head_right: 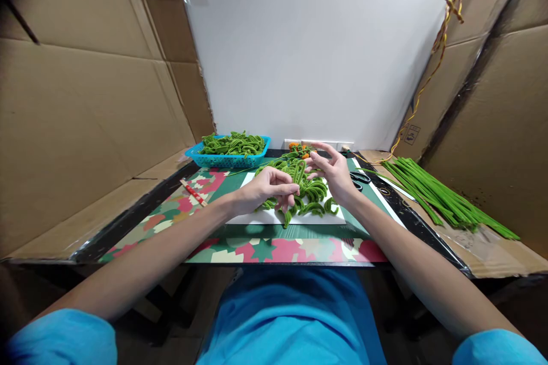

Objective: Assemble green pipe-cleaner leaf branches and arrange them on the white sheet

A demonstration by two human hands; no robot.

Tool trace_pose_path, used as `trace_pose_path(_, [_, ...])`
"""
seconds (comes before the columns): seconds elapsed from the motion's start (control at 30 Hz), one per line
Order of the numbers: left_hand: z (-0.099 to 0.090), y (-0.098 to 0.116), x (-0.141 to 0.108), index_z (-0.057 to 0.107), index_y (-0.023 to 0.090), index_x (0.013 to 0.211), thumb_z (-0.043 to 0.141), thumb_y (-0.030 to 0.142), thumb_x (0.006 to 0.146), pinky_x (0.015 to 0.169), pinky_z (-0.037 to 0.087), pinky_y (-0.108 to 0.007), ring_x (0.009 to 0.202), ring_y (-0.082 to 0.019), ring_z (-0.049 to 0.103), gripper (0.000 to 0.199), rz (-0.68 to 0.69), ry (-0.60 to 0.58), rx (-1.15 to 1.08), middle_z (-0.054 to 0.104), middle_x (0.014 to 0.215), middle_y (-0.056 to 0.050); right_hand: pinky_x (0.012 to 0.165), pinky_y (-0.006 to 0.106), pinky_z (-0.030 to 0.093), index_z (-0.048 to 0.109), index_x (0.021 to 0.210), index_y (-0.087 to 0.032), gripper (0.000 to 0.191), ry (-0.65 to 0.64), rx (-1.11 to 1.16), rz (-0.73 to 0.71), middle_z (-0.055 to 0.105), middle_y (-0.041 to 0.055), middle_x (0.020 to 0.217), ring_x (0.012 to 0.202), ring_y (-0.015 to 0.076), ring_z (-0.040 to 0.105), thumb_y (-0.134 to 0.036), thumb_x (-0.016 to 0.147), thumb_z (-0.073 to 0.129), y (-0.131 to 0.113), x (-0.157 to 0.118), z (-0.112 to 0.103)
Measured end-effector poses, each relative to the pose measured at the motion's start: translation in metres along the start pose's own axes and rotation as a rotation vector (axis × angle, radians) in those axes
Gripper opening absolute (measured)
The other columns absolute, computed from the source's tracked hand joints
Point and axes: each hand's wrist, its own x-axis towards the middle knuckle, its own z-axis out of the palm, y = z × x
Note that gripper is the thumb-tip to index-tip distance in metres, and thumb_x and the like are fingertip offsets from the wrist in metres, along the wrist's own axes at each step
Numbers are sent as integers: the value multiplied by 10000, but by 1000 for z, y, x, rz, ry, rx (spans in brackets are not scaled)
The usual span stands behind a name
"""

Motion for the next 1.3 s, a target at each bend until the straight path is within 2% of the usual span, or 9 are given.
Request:
trace_pose_path(0.13, [-2, 1, 1, 763, 120, 848, 899, 541, 841, 474, 485, -203, 541, -127, 698, 442, -6, 35, -4, 811, 830, -108, 763, 370, 573, 577, 1499, -242, 601, 99, -741, -207, 814, 68, 947, 766, 230, 723, -519, 983, 710, -9, 9, -32])
trace_pose_path(0.2, [-4, -1, 2, 771, 119, 870, 899, 533, 844, 452, 470, -195, 540, -124, 701, 434, -1, 37, -2, 813, 860, -109, 863, 385, 542, 676, 1410, -273, 396, 124, -1281, -89, 824, 80, 1056, 915, 258, 750, -410, 1054, 566, -14, 15, -58])
trace_pose_path(0.23, [-4, -2, 3, 779, 118, 888, 897, 529, 848, 446, 469, -193, 544, -125, 706, 429, 4, 39, -6, 813, 881, -111, 861, 392, 531, 745, 1302, -243, 337, 118, -1351, -24, 826, 107, 1065, 964, 289, 755, -367, 1039, 574, -16, 18, -71])
trace_pose_path(0.4, [-8, -5, 5, 809, 107, 964, 897, 521, 850, 465, 530, -213, 608, -150, 753, 438, 25, 95, -23, 815, 1052, -154, 764, 337, 528, 824, 1077, -168, 247, -38, -1440, 206, 837, 144, 983, 913, 297, 773, -286, 880, 735, -12, 30, -123])
trace_pose_path(0.63, [-10, -4, 8, 769, 66, 1032, 974, 361, 774, 458, 550, -237, 543, -145, 716, 442, 54, 258, -149, 816, 955, -149, 803, 309, 541, 753, 1288, -157, 492, -252, -1437, 320, 827, 138, 1095, 930, 260, 762, -290, 822, 835, 8, 34, -134])
trace_pose_path(0.8, [-11, 1, 6, 725, 85, 1169, 894, 214, 846, 491, 548, -212, 576, -138, 738, 386, 31, 335, -217, 820, 975, -128, 798, 327, 528, 680, 1360, -134, 541, -224, -1440, 309, 799, 138, 1033, 882, 266, 734, -272, 848, 792, 18, 34, -135])
trace_pose_path(1.0, [-13, 6, 9, 744, 72, 1069, 731, 159, 967, 608, 623, -233, 659, -163, 781, 135, -29, 388, -300, 813, 964, -132, 784, 333, 525, 610, 1326, -154, 554, -121, -1404, 253, 752, 118, 1009, 905, 285, 713, -268, 811, 777, 26, 35, -139])
trace_pose_path(1.17, [-14, 3, 11, 743, 82, 1027, 603, 146, 1057, 510, 555, -177, 563, -102, 710, 157, -63, 425, -370, 769, 861, -74, 762, 359, 521, 587, 1201, -166, 468, 40, -1384, 163, 724, 151, 1039, 928, 316, 683, -234, 764, 739, 28, 37, -144])
trace_pose_path(1.3, [-16, 2, 10, 742, 88, 1084, 571, 173, 1070, 421, 467, -179, 483, -88, 622, 192, -98, 406, -420, 715, 789, -42, 779, 389, 534, 563, 1315, -154, 627, 141, -1336, 17, 699, 109, 977, 866, 303, 670, -226, 715, 728, 21, 37, -138])
